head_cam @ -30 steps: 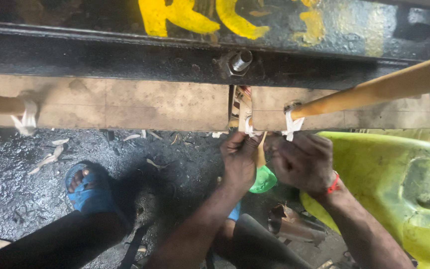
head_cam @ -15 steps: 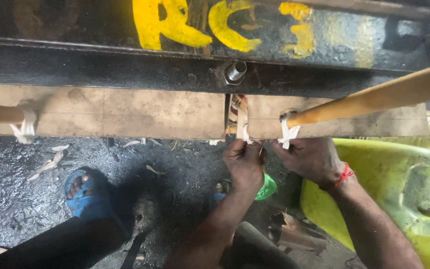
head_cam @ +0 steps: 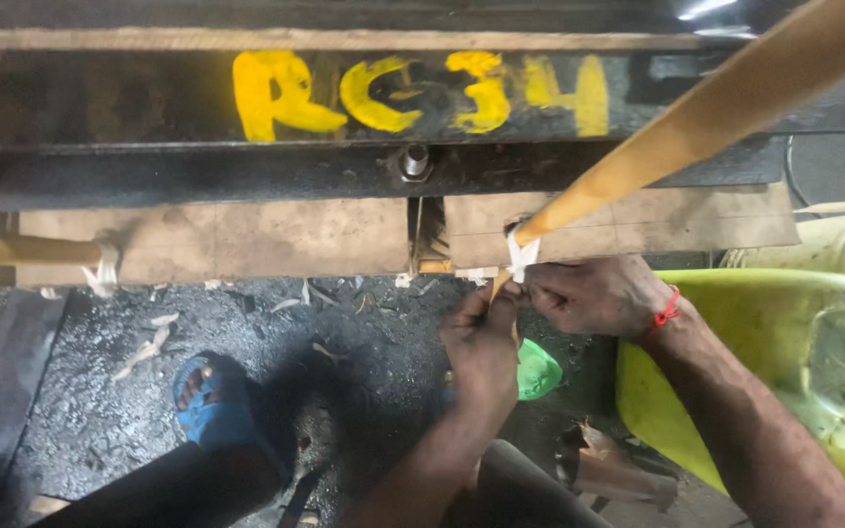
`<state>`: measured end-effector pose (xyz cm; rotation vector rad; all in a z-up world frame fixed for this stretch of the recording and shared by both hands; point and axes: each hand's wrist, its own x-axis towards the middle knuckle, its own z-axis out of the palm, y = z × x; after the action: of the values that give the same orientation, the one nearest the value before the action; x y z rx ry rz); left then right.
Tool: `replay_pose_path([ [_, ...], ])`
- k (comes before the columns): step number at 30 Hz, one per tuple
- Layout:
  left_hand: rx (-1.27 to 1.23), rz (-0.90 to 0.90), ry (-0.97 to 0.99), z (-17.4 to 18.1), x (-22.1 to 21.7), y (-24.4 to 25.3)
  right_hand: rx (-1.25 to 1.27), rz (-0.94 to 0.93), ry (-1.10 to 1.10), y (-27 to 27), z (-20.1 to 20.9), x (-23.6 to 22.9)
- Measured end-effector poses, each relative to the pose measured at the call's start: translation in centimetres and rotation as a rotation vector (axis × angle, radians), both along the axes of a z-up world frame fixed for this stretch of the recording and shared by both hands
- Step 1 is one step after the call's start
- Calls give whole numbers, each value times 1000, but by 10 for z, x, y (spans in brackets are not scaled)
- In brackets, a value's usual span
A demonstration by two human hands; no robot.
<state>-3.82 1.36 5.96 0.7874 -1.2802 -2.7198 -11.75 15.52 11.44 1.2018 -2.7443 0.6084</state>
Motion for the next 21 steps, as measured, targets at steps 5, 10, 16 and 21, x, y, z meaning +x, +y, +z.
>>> replay_pose_path([
  [5, -99, -126, 62, 13, 24, -3, -127, -92, -12, -10, 7, 7],
  [10, 245, 70, 59, -9, 9, 3, -375, -182, -57, -24, 14, 15],
  [16, 404, 68, 84, -19, -20, 9, -326, -186, -135, -22, 18, 13],
  [21, 509, 128, 7, -14, -25, 8, -421, -460, -414, -38, 27, 31],
])
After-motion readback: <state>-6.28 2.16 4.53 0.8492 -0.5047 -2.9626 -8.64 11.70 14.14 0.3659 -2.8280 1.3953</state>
